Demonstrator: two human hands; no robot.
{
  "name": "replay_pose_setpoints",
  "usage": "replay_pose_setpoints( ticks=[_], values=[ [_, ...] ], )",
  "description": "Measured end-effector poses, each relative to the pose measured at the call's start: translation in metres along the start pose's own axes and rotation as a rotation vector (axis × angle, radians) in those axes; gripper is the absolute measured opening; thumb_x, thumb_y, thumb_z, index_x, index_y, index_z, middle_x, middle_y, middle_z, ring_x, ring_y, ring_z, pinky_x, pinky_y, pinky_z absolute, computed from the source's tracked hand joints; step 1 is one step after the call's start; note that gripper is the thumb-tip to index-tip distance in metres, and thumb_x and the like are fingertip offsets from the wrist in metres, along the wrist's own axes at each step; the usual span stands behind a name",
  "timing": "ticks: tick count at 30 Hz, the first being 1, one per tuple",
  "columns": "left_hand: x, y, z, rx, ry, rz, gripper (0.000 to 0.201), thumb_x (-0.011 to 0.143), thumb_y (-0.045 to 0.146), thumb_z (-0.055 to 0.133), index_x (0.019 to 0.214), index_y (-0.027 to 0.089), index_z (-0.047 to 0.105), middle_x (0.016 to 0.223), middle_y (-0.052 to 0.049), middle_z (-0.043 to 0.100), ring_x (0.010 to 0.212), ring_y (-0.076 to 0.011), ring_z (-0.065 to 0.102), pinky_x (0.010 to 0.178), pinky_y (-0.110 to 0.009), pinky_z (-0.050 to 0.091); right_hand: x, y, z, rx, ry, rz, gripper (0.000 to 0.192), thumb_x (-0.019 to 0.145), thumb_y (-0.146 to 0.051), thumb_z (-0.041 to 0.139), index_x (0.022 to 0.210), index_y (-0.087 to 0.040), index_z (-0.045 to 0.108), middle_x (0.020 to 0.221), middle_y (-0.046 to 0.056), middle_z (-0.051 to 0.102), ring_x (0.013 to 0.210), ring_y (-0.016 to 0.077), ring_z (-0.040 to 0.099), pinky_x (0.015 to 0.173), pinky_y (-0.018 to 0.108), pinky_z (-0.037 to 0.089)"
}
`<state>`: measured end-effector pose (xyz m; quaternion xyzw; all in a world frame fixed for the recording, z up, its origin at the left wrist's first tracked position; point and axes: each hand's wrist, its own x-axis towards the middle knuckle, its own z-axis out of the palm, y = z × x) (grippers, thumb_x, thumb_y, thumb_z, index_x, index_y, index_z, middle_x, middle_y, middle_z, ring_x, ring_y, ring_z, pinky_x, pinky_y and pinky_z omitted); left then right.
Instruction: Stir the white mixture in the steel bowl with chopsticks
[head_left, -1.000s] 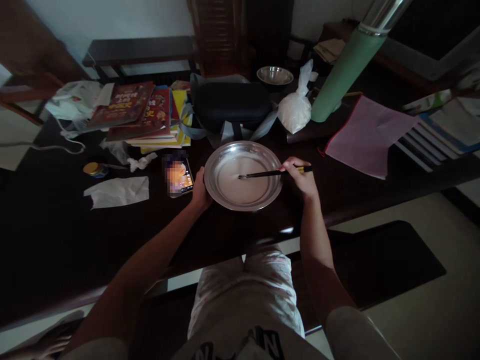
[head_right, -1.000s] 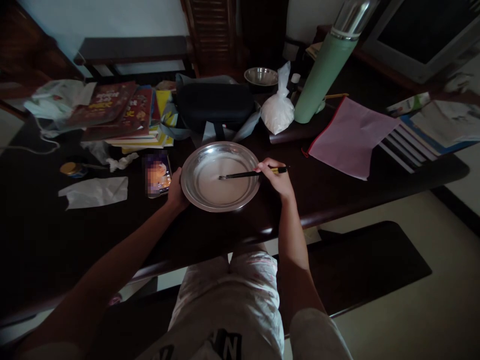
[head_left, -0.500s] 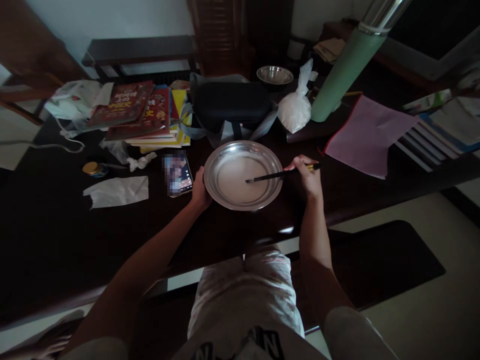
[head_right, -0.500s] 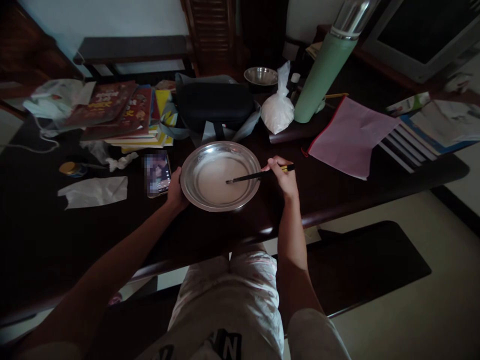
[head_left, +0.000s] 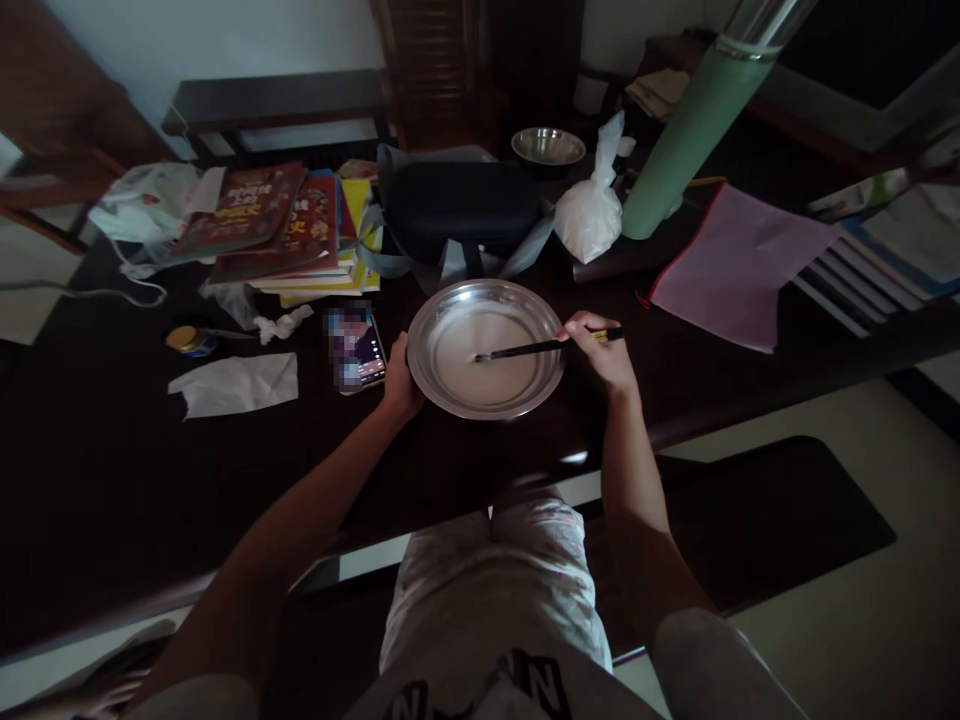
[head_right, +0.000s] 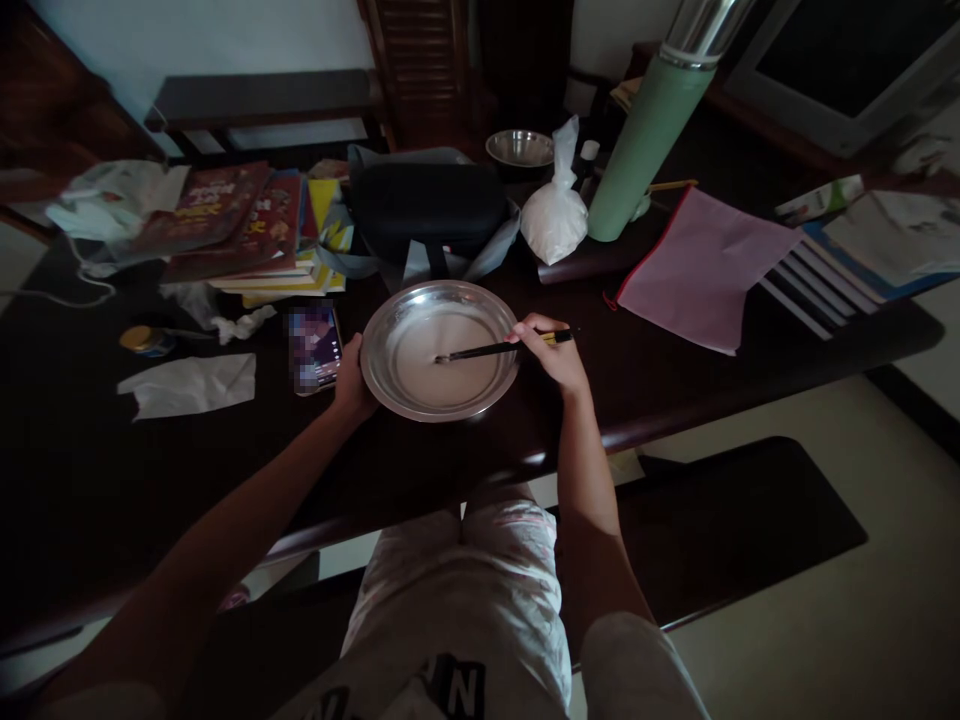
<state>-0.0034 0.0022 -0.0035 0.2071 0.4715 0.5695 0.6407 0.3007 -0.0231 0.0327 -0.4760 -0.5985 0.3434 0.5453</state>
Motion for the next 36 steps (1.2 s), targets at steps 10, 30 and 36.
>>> replay_pose_setpoints(
  ticks=[10, 30, 36],
  values=[
    [0.0022, -0.0024, -0.0035, 0.003, 0.008, 0.015, 0.035, 0.087, 0.056, 0.068, 0.082, 0.021, 0.07, 0.086, -0.007, 0.08, 0.114, -0.0323, 0.074, 0.102, -0.043, 0.06, -0.0003, 0.0001, -0.003, -0.029, 0.003, 0.001, 0.047, 0.084, -0.072, 0.075, 0.068, -0.027, 0.078, 0.07, 0.0, 0.077, 0.071, 0.0193, 0.072, 0.07, 0.034, 0.055],
    [0.0031, -0.0031, -0.004, -0.012, -0.042, 0.017, 0.037, 0.085, 0.06, 0.072, 0.084, 0.024, 0.073, 0.085, -0.004, 0.081, 0.109, -0.032, 0.075, 0.098, -0.042, 0.061, -0.0003, -0.0029, -0.0017, -0.045, -0.021, -0.001, 0.051, 0.085, -0.074, 0.072, 0.069, -0.027, 0.078, 0.069, 0.0, 0.075, 0.071, 0.0192, 0.071, 0.071, 0.034, 0.055],
    [0.0007, -0.0018, -0.0018, 0.001, -0.026, 0.029, 0.038, 0.083, 0.061, 0.073, 0.083, 0.022, 0.071, 0.089, -0.005, 0.081, 0.112, -0.0312, 0.074, 0.1, -0.041, 0.06, -0.0008, -0.0039, -0.0025, -0.032, 0.113, 0.015, 0.051, 0.087, -0.072, 0.071, 0.065, -0.027, 0.076, 0.067, 0.0, 0.074, 0.068, 0.0174, 0.069, 0.072, 0.034, 0.055]
  ],
)
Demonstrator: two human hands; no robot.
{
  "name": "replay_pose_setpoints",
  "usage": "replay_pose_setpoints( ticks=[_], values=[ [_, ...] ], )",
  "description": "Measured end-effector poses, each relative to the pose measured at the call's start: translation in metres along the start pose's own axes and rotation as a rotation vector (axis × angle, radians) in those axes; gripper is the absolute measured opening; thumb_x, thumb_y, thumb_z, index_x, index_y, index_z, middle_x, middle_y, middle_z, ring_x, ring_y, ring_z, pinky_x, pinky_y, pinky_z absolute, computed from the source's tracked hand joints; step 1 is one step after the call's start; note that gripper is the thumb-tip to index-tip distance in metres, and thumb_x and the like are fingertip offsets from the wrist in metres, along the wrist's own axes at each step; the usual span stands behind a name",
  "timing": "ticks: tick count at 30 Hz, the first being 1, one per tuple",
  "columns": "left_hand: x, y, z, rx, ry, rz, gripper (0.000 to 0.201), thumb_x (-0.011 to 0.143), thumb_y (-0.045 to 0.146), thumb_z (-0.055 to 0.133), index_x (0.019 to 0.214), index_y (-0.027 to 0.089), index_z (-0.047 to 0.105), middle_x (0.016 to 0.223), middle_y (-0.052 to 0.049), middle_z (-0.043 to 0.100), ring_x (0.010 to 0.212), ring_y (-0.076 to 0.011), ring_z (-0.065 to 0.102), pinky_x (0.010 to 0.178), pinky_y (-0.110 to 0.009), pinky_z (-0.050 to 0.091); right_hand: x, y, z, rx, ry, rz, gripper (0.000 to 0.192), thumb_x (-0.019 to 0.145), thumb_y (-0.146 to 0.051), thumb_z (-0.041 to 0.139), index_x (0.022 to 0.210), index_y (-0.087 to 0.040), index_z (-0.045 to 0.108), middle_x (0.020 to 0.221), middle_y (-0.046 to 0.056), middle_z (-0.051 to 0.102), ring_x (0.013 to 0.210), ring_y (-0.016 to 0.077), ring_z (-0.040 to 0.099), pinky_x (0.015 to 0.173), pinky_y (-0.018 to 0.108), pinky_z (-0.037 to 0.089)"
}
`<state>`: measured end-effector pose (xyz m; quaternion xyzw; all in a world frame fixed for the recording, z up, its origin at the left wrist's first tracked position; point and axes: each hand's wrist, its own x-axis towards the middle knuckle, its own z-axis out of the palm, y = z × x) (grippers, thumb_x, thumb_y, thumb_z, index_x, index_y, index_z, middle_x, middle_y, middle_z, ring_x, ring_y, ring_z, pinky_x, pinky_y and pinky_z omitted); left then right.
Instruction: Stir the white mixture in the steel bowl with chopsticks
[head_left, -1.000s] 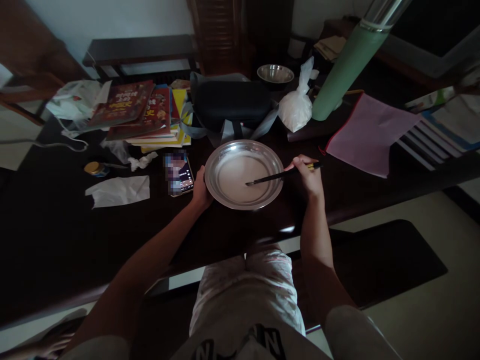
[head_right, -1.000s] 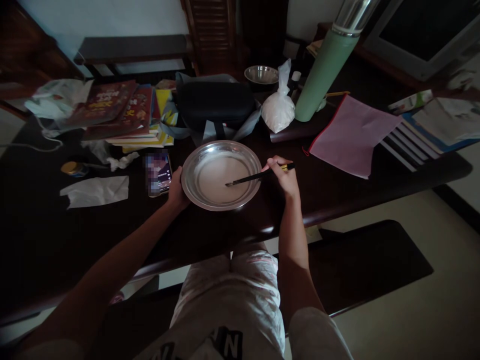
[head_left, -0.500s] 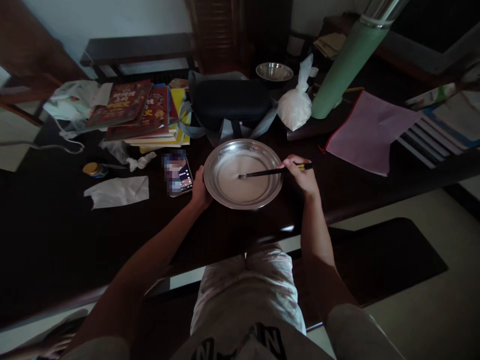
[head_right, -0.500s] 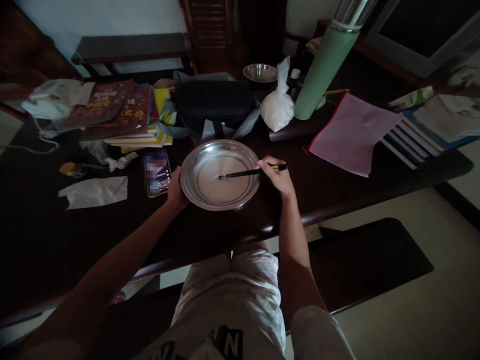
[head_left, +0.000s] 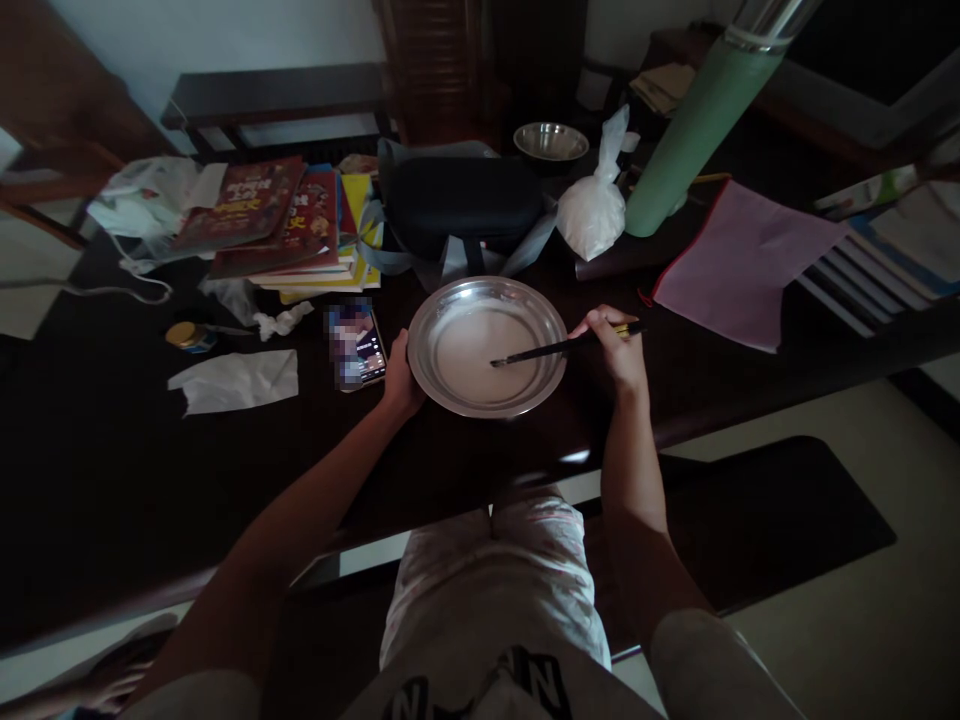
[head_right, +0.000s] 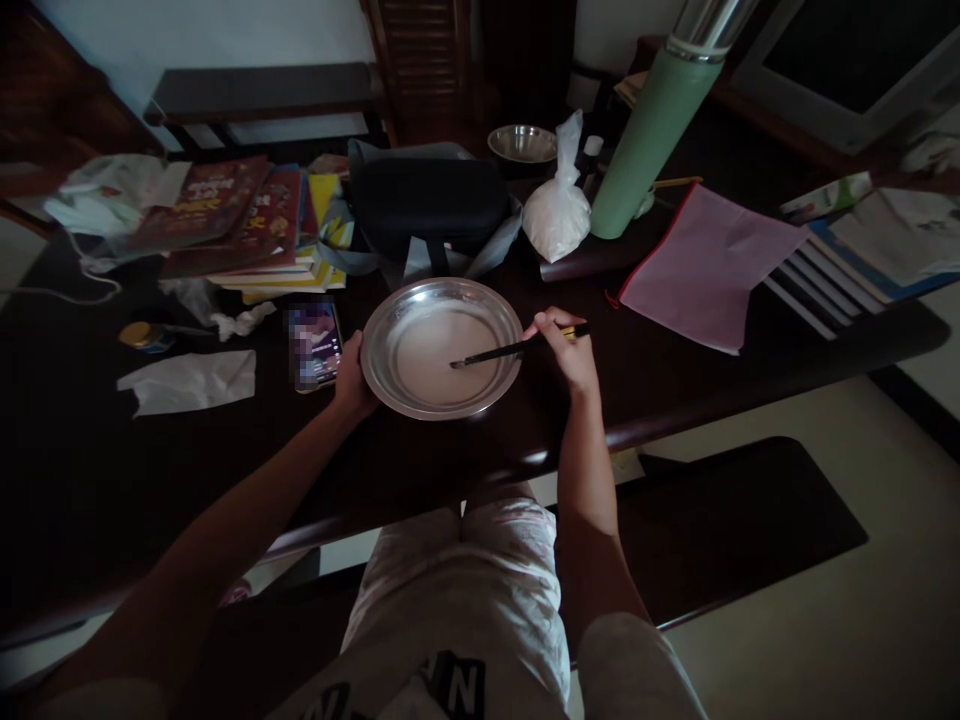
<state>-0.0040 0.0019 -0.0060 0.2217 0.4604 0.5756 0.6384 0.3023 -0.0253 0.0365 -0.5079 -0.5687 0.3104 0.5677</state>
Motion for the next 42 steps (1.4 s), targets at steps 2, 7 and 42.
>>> replay_pose_setpoints(
  ticks=[2, 7, 42],
  values=[
    [-0.0005, 0.0005, 0.0009, 0.006, 0.002, -0.001, 0.037, 0.083, 0.06, 0.072, 0.081, 0.023, 0.07, 0.088, -0.005, 0.081, 0.114, -0.0318, 0.074, 0.1, -0.042, 0.06, -0.0003, -0.0004, 0.0007, -0.005, -0.061, 0.001, 0.05, 0.086, -0.073, 0.072, 0.066, -0.027, 0.077, 0.068, 0.0, 0.075, 0.068, 0.0177, 0.07, 0.071, 0.034, 0.056],
    [-0.0007, 0.0009, 0.0018, 0.002, -0.016, 0.01, 0.039, 0.081, 0.062, 0.076, 0.077, 0.024, 0.068, 0.084, -0.006, 0.08, 0.115, -0.0357, 0.074, 0.1, -0.044, 0.061, -0.0006, 0.0001, 0.0014, -0.025, -0.037, -0.013, 0.051, 0.086, -0.075, 0.071, 0.068, -0.027, 0.075, 0.071, 0.0, 0.076, 0.071, 0.0196, 0.072, 0.074, 0.036, 0.058],
    [0.0006, -0.0007, -0.0003, 0.006, 0.002, -0.009, 0.038, 0.082, 0.061, 0.073, 0.083, 0.023, 0.07, 0.089, -0.006, 0.08, 0.116, -0.0341, 0.073, 0.101, -0.045, 0.06, 0.0004, 0.0008, 0.0002, 0.002, -0.053, 0.006, 0.051, 0.085, -0.075, 0.071, 0.067, -0.027, 0.074, 0.068, 0.0, 0.075, 0.069, 0.0195, 0.071, 0.074, 0.036, 0.057]
  ],
)
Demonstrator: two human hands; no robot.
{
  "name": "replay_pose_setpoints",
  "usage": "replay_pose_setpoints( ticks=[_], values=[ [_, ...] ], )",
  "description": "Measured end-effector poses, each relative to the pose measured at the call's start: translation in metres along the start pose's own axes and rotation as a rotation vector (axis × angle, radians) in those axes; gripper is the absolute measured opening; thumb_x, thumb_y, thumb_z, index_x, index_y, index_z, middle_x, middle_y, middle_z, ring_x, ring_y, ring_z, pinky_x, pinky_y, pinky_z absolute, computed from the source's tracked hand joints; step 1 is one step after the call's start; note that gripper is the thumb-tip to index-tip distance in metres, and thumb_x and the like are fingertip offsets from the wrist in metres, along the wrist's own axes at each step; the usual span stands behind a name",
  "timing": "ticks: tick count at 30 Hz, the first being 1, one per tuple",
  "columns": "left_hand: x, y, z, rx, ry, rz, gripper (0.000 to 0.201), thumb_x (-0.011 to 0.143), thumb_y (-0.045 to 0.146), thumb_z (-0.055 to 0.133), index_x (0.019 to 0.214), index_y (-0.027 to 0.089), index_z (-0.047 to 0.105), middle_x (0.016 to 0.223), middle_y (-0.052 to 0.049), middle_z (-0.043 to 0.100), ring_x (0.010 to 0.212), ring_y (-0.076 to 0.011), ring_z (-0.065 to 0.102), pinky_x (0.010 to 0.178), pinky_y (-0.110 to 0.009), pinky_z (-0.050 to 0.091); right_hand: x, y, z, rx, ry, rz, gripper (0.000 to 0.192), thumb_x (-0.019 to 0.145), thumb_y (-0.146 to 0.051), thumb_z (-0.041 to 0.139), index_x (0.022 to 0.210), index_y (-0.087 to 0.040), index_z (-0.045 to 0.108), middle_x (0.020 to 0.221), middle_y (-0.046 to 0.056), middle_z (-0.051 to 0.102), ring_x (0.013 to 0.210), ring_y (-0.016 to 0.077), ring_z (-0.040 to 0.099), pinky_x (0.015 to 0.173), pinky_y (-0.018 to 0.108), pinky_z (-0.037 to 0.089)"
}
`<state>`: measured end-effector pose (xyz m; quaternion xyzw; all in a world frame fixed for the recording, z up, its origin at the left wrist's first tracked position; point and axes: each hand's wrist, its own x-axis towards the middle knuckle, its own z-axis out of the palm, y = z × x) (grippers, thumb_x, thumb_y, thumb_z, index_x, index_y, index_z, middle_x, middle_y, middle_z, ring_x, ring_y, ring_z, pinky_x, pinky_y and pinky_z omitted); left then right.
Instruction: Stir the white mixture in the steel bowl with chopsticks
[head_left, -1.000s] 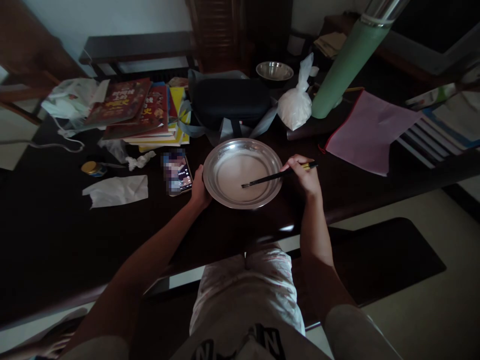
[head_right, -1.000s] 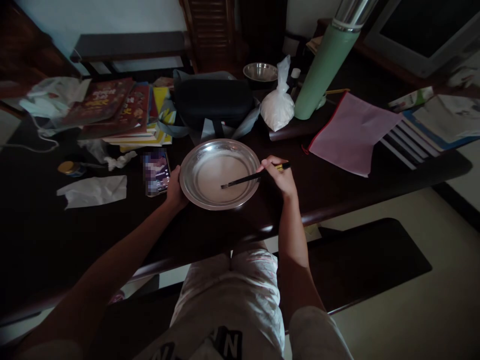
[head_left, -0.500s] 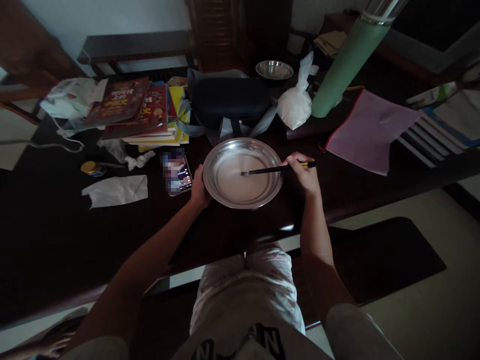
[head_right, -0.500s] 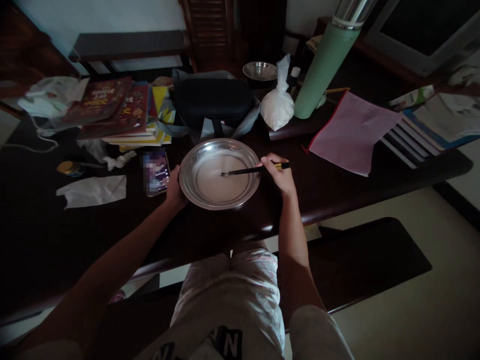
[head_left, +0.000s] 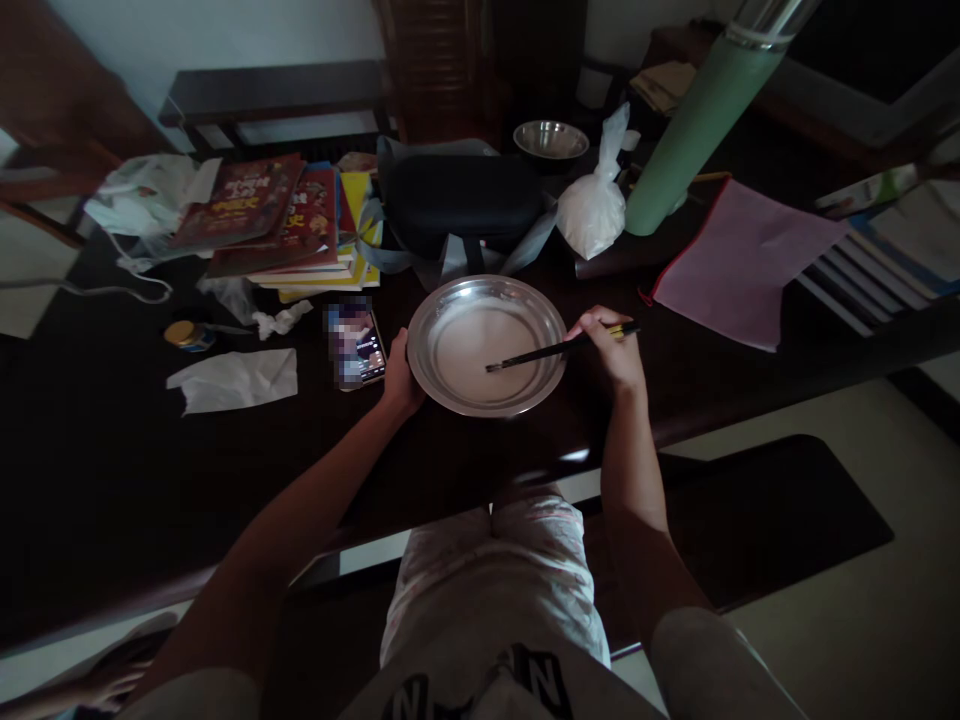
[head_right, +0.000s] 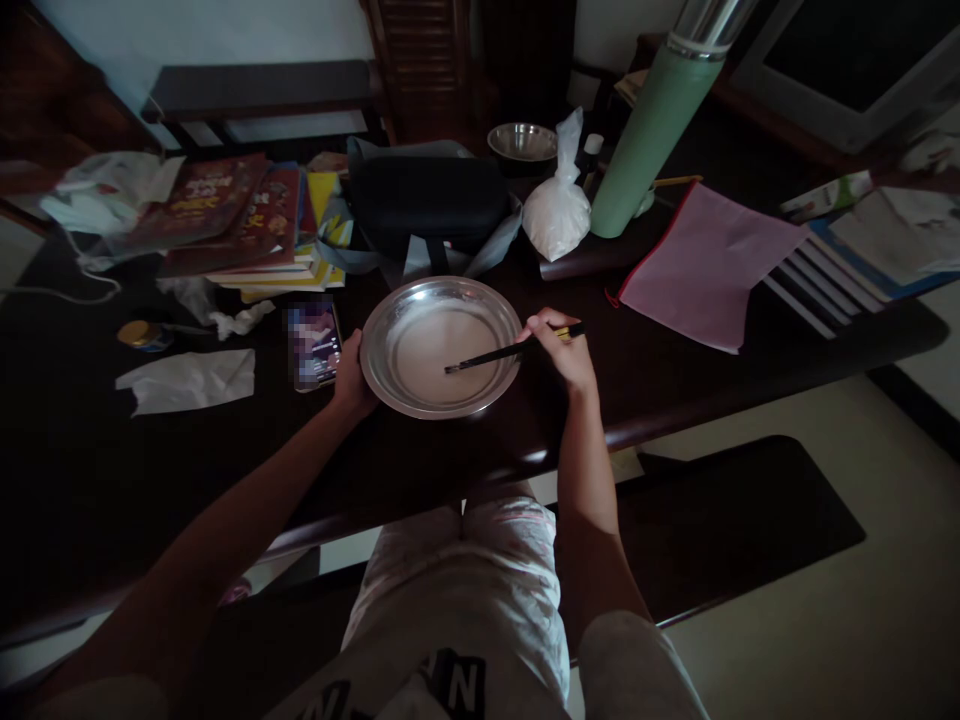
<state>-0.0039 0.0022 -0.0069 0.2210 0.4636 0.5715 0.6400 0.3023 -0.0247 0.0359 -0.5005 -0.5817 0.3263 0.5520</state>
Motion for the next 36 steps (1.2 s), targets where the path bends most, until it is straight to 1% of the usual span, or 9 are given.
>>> replay_pose_setpoints(
  ticks=[3, 8, 13, 17, 22, 24, 27, 33, 36],
  values=[
    [0.0, 0.0002, -0.0001, 0.004, -0.008, 0.005, 0.039, 0.081, 0.063, 0.074, 0.082, 0.024, 0.069, 0.088, -0.006, 0.081, 0.117, -0.0351, 0.073, 0.101, -0.045, 0.061, 0.0005, -0.0001, 0.0012, -0.029, -0.058, -0.021, 0.051, 0.083, -0.076, 0.072, 0.069, -0.027, 0.076, 0.072, 0.001, 0.077, 0.072, 0.02, 0.072, 0.072, 0.036, 0.057],
    [-0.0003, 0.0006, -0.0005, 0.003, -0.004, -0.009, 0.039, 0.083, 0.062, 0.072, 0.084, 0.023, 0.071, 0.092, -0.007, 0.081, 0.117, -0.0346, 0.073, 0.101, -0.045, 0.061, -0.0002, -0.0019, 0.0, -0.026, 0.054, -0.002, 0.052, 0.087, -0.075, 0.069, 0.066, -0.027, 0.074, 0.068, 0.001, 0.075, 0.07, 0.0197, 0.071, 0.073, 0.036, 0.058],
    [-0.0012, 0.0016, 0.0005, -0.002, 0.005, -0.021, 0.035, 0.087, 0.058, 0.068, 0.083, 0.023, 0.072, 0.089, -0.007, 0.081, 0.116, -0.0336, 0.074, 0.101, -0.044, 0.061, 0.0005, -0.0021, 0.0012, -0.021, -0.063, -0.019, 0.05, 0.082, -0.076, 0.073, 0.068, -0.028, 0.077, 0.071, 0.0, 0.077, 0.071, 0.0196, 0.071, 0.072, 0.036, 0.056],
    [-0.0013, 0.0016, 0.0012, -0.008, 0.008, -0.014, 0.034, 0.089, 0.057, 0.067, 0.081, 0.024, 0.072, 0.085, -0.005, 0.081, 0.113, -0.0327, 0.075, 0.099, -0.043, 0.061, -0.0002, -0.0015, -0.0001, -0.013, 0.041, -0.005, 0.051, 0.086, -0.075, 0.07, 0.067, -0.028, 0.074, 0.067, 0.0, 0.074, 0.069, 0.019, 0.07, 0.074, 0.036, 0.057],
    [-0.0019, 0.002, 0.0021, -0.007, 0.01, -0.01, 0.035, 0.085, 0.059, 0.071, 0.085, 0.024, 0.072, 0.091, -0.006, 0.082, 0.116, -0.034, 0.074, 0.102, -0.045, 0.061, 0.0005, 0.0003, 0.0011, -0.018, -0.096, -0.023, 0.05, 0.085, -0.075, 0.072, 0.069, -0.028, 0.077, 0.071, 0.001, 0.076, 0.071, 0.0188, 0.07, 0.072, 0.035, 0.056],
    [-0.0021, 0.0023, 0.0027, -0.009, 0.012, -0.015, 0.035, 0.086, 0.058, 0.07, 0.087, 0.023, 0.072, 0.094, -0.007, 0.082, 0.118, -0.0349, 0.073, 0.103, -0.046, 0.06, 0.001, 0.0005, 0.001, -0.011, -0.066, -0.03, 0.048, 0.085, -0.073, 0.073, 0.07, -0.028, 0.078, 0.072, 0.0, 0.076, 0.071, 0.0185, 0.071, 0.072, 0.035, 0.055],
    [-0.0017, 0.0023, 0.003, -0.015, 0.021, -0.021, 0.034, 0.089, 0.056, 0.067, 0.086, 0.022, 0.072, 0.092, -0.008, 0.082, 0.119, -0.0349, 0.073, 0.103, -0.045, 0.061, 0.0003, -0.0001, -0.0008, -0.008, 0.043, -0.021, 0.048, 0.088, -0.071, 0.072, 0.068, -0.027, 0.076, 0.069, 0.0, 0.075, 0.07, 0.0182, 0.07, 0.073, 0.034, 0.056],
    [0.0021, -0.0006, -0.0001, -0.017, 0.015, 0.002, 0.037, 0.085, 0.059, 0.071, 0.082, 0.022, 0.07, 0.086, -0.006, 0.081, 0.113, -0.0343, 0.075, 0.099, -0.044, 0.062, 0.0003, 0.0006, 0.0011, -0.014, -0.065, -0.021, 0.05, 0.084, -0.074, 0.073, 0.069, -0.026, 0.076, 0.069, 0.0, 0.076, 0.072, 0.0193, 0.073, 0.073, 0.034, 0.057],
    [0.004, -0.0022, -0.0019, -0.028, 0.001, 0.011, 0.038, 0.084, 0.06, 0.073, 0.083, 0.022, 0.07, 0.087, -0.006, 0.081, 0.112, -0.0334, 0.075, 0.099, -0.043, 0.062, 0.0008, 0.0007, 0.0005, -0.014, 0.019, -0.026, 0.05, 0.085, -0.073, 0.072, 0.069, -0.026, 0.075, 0.069, 0.0, 0.075, 0.071, 0.0189, 0.072, 0.073, 0.034, 0.058]
  ],
)
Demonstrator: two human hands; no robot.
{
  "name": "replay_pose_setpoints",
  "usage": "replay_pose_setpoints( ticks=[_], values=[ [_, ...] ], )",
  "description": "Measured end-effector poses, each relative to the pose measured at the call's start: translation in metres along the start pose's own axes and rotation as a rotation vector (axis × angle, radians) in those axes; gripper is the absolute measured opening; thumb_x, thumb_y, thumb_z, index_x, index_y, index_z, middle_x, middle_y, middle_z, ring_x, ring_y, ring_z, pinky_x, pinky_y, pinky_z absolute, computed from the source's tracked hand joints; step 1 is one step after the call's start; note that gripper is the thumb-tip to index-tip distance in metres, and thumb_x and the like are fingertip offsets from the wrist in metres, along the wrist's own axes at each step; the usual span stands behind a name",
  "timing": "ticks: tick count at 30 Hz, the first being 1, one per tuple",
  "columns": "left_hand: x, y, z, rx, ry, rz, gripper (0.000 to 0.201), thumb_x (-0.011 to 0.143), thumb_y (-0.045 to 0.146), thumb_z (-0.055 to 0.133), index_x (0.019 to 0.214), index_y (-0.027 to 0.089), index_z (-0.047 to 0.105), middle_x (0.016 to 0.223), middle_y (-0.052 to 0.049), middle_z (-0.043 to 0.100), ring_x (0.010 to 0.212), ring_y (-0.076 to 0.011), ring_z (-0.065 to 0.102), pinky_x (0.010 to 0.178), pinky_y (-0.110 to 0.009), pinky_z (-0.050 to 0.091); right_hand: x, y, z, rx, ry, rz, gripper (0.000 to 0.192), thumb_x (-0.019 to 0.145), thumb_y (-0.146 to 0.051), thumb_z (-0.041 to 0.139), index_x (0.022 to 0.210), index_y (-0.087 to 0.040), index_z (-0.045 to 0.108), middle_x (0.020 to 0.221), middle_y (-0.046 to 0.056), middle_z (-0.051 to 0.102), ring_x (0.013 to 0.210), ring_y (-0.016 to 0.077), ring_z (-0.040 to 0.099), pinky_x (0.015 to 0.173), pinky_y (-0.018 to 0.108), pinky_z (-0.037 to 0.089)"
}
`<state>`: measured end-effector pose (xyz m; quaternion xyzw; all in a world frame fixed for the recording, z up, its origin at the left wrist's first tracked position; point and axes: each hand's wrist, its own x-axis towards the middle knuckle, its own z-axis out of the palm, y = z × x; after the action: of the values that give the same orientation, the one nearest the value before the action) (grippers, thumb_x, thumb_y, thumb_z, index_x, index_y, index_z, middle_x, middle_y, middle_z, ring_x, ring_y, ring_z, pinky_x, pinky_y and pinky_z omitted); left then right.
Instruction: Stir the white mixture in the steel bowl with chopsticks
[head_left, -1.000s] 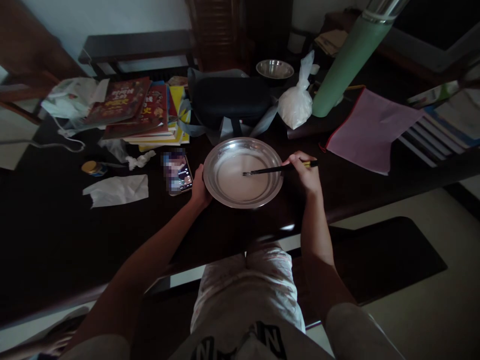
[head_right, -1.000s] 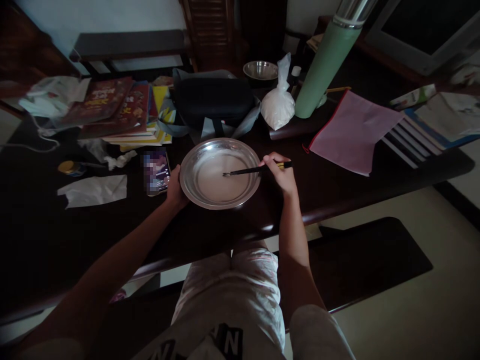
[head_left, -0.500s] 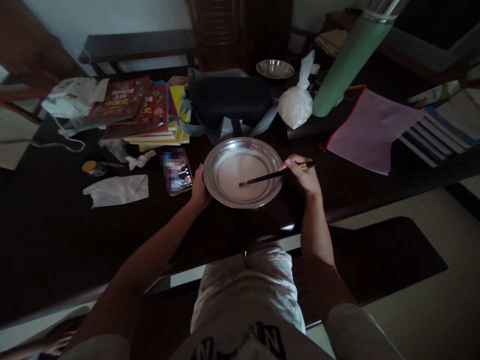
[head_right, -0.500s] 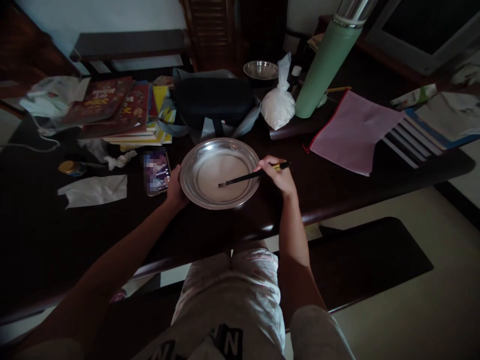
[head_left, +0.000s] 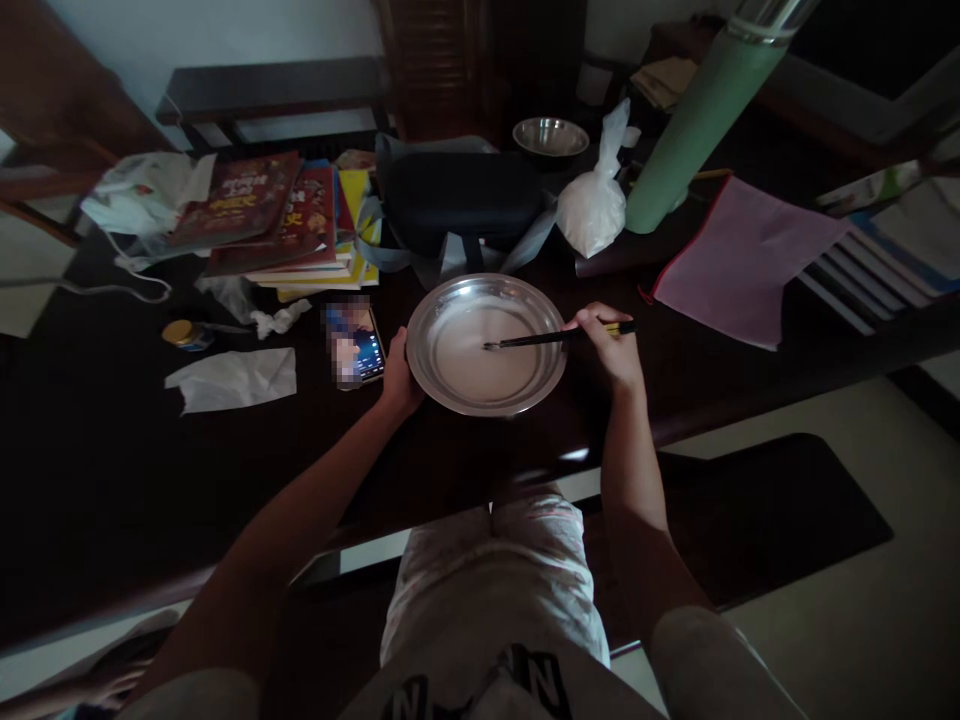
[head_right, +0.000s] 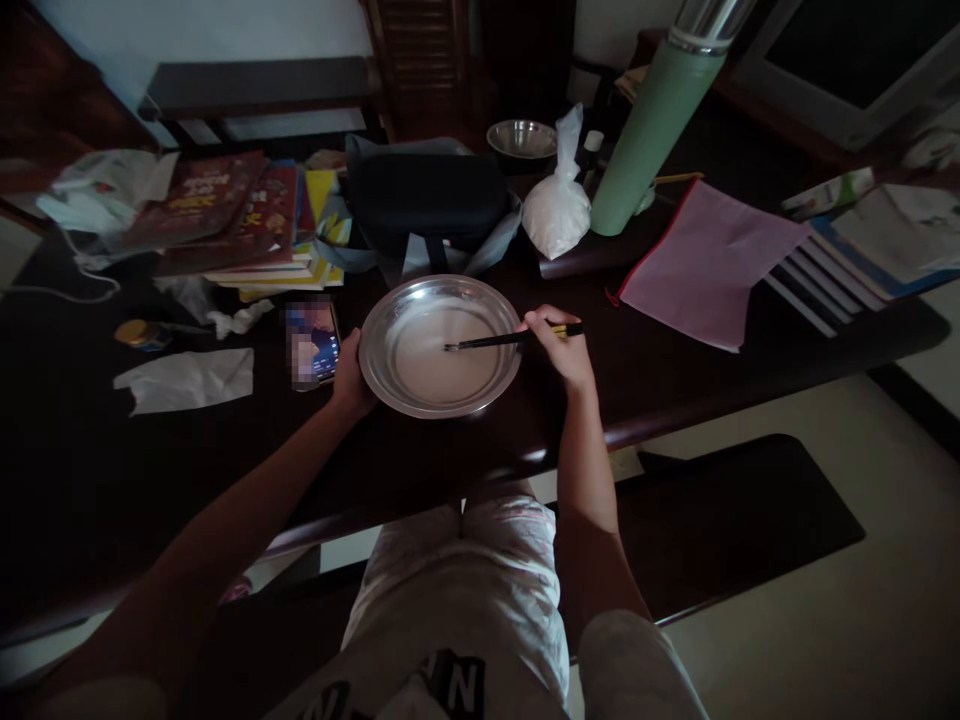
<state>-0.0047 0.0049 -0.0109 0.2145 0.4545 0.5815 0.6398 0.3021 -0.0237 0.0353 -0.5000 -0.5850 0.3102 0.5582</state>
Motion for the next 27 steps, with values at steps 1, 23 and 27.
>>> replay_pose_setpoints(
  ticks=[1, 23, 27],
  values=[
    [0.0003, -0.0003, -0.0003, -0.001, -0.001, 0.001, 0.038, 0.083, 0.06, 0.074, 0.082, 0.022, 0.07, 0.087, -0.006, 0.081, 0.112, -0.033, 0.075, 0.099, -0.042, 0.062, 0.0, -0.0001, -0.0005, -0.001, 0.023, 0.002, 0.051, 0.086, -0.073, 0.071, 0.068, -0.026, 0.075, 0.068, 0.0, 0.075, 0.07, 0.0187, 0.072, 0.073, 0.034, 0.058],
    [-0.0021, 0.002, 0.0019, 0.011, 0.004, -0.01, 0.036, 0.086, 0.059, 0.072, 0.082, 0.023, 0.071, 0.086, -0.005, 0.081, 0.112, -0.0339, 0.075, 0.098, -0.044, 0.062, 0.0, -0.0002, -0.0017, 0.005, 0.012, 0.019, 0.051, 0.085, -0.074, 0.072, 0.066, -0.027, 0.076, 0.067, 0.0, 0.076, 0.068, 0.0183, 0.071, 0.071, 0.034, 0.056],
    [-0.0017, 0.0018, 0.0024, 0.009, 0.011, -0.018, 0.037, 0.086, 0.059, 0.07, 0.081, 0.023, 0.07, 0.085, -0.005, 0.081, 0.111, -0.033, 0.076, 0.099, -0.043, 0.062, 0.0007, 0.0009, 0.0004, 0.015, -0.085, 0.005, 0.049, 0.083, -0.074, 0.074, 0.069, -0.027, 0.078, 0.071, 0.0, 0.078, 0.071, 0.0189, 0.072, 0.07, 0.034, 0.055]
  ],
)
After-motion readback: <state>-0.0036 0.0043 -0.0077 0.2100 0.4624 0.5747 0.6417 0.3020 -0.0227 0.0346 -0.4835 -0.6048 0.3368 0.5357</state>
